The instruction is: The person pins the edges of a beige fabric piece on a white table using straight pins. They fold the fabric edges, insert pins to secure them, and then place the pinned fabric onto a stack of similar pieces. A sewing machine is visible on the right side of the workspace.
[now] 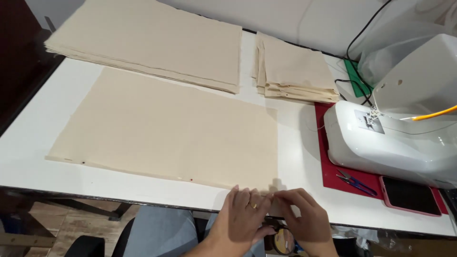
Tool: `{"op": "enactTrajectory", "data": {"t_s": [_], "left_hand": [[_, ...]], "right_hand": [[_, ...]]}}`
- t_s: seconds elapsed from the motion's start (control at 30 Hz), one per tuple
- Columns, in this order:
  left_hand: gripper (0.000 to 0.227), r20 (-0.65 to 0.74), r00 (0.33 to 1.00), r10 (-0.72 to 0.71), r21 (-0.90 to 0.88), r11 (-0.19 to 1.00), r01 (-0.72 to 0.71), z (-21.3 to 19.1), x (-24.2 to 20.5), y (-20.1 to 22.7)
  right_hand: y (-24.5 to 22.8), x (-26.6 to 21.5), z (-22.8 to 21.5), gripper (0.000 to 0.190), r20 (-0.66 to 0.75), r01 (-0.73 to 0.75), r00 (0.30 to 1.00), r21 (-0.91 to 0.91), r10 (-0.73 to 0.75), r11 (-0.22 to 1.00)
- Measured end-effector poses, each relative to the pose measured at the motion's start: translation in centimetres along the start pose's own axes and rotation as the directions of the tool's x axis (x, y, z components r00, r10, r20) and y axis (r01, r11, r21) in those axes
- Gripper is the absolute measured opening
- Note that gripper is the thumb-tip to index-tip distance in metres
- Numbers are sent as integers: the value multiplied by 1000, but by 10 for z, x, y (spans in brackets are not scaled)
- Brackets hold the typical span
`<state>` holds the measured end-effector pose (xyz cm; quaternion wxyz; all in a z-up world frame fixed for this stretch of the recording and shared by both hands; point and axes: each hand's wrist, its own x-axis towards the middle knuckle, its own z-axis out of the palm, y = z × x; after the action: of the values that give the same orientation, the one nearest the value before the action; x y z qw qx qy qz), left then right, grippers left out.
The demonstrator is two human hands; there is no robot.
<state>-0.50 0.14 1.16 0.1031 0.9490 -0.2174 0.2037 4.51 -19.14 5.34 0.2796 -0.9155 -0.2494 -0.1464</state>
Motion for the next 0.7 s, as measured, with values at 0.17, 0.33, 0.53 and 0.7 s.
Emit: {"op": "enactTrajectory", "data": {"t_s": [0.17,0.33,0.53,0.7], "left_hand": [[75,48,998,39,-246,969,-26,-11,-2,-15],[55,-121,992,30,-398,914,-76,-34,-7,-25],[55,-148,989,-6,-434,899,-59,-34,-9,-25],[53,-142,990,-5,-440,896,-59,-35,-9,-25]], "right_hand": [[1,-14,14,26,-25,-28,999,-283,21,959],[-12,-11,13,29,-33,119,989,-392,-144,912],[-19,-6,7,22,34,173,984,-424,-175,889],[-15,-5,7,26,53,144,990,-424,-134,894]]}}
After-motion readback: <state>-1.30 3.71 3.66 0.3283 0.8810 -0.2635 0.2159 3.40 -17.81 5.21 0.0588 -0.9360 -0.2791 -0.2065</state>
